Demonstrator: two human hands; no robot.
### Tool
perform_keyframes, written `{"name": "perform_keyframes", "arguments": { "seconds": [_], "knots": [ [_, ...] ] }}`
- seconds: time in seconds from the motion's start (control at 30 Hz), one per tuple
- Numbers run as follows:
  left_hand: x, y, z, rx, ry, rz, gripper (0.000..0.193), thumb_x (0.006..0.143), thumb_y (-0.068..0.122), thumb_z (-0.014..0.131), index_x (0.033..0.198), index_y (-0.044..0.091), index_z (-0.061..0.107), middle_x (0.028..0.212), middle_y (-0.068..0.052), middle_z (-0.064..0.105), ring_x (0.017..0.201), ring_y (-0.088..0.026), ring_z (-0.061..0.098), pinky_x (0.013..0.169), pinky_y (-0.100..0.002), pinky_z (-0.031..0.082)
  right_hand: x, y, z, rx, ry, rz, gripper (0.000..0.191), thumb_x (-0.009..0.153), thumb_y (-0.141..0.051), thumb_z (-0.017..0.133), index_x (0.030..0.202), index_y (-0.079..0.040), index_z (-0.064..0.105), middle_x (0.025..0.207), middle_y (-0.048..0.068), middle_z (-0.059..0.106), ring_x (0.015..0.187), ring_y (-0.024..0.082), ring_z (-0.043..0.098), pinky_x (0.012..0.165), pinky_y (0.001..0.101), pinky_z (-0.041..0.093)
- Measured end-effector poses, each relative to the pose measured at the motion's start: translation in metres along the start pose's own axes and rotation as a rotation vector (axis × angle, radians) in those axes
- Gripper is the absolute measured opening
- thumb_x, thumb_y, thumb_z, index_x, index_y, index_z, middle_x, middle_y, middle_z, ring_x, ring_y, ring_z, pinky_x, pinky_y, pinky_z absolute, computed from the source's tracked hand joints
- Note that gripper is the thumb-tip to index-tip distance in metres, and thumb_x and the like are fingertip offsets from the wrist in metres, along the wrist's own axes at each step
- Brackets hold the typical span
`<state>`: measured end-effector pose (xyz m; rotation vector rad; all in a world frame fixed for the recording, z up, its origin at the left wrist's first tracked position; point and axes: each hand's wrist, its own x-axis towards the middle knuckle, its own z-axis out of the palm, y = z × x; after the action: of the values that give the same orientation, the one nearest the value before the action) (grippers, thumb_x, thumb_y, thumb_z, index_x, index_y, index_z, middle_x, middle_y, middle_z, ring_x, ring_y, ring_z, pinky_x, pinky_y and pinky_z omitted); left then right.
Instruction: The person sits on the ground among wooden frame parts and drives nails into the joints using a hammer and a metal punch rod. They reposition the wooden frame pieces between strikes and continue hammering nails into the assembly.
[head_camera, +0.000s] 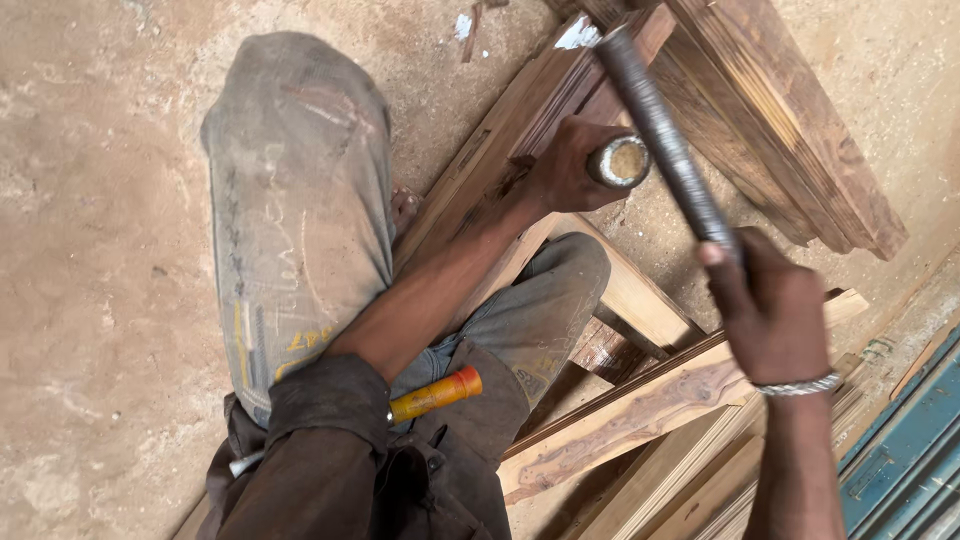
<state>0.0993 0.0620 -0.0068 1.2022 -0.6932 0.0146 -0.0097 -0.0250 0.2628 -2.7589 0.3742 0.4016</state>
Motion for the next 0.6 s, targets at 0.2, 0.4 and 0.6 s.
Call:
{"name": "perform_keyframes", "arguments": {
  "seconds": [0.2, 0.4, 0.6],
  "knots": [
    [0.003, 0.005, -0.004, 0.026, 0.02, 0.066, 0.023, 0.079, 0.019, 0.085, 0.092, 0.005, 0.071, 0.079, -0.008, 0.075, 0.068, -0.018, 0.074, 0.062, -0.033, 0.06, -0.001, 0.031, 0.025, 0.749, 0.47, -0.256, 0.043, 0.115, -0.045, 0.047, 0.092, -0.011, 0.058, 0.057, 0.001, 0.052, 0.046, 0.01, 0.052, 0.042, 0.0251, 0.043],
    [0.005, 0.01, -0.007, 0.033, 0.002, 0.024, 0.017, 0.078, 0.014, 0.084, 0.088, 0.007, 0.073, 0.078, -0.008, 0.076, 0.069, -0.017, 0.075, 0.063, -0.032, 0.059, -0.013, 0.081, 0.044, -0.105, -0.037, 0.099, 0.044, 0.109, -0.043, 0.043, 0.102, -0.004, 0.062, 0.051, 0.004, 0.056, 0.039, 0.014, 0.054, 0.035, 0.029, 0.045],
    [0.006, 0.016, 0.019, 0.076, -0.145, 0.076, 0.023, 0.078, 0.02, 0.088, 0.092, 0.007, 0.074, 0.076, -0.007, 0.076, 0.062, -0.016, 0.073, 0.057, -0.032, 0.058, -0.039, 0.061, 0.012, 0.768, 0.464, -0.139, 0.05, 0.115, -0.048, 0.045, 0.088, -0.007, 0.054, 0.056, 0.003, 0.046, 0.038, 0.01, 0.043, 0.037, 0.0282, 0.036]
  ]
}}
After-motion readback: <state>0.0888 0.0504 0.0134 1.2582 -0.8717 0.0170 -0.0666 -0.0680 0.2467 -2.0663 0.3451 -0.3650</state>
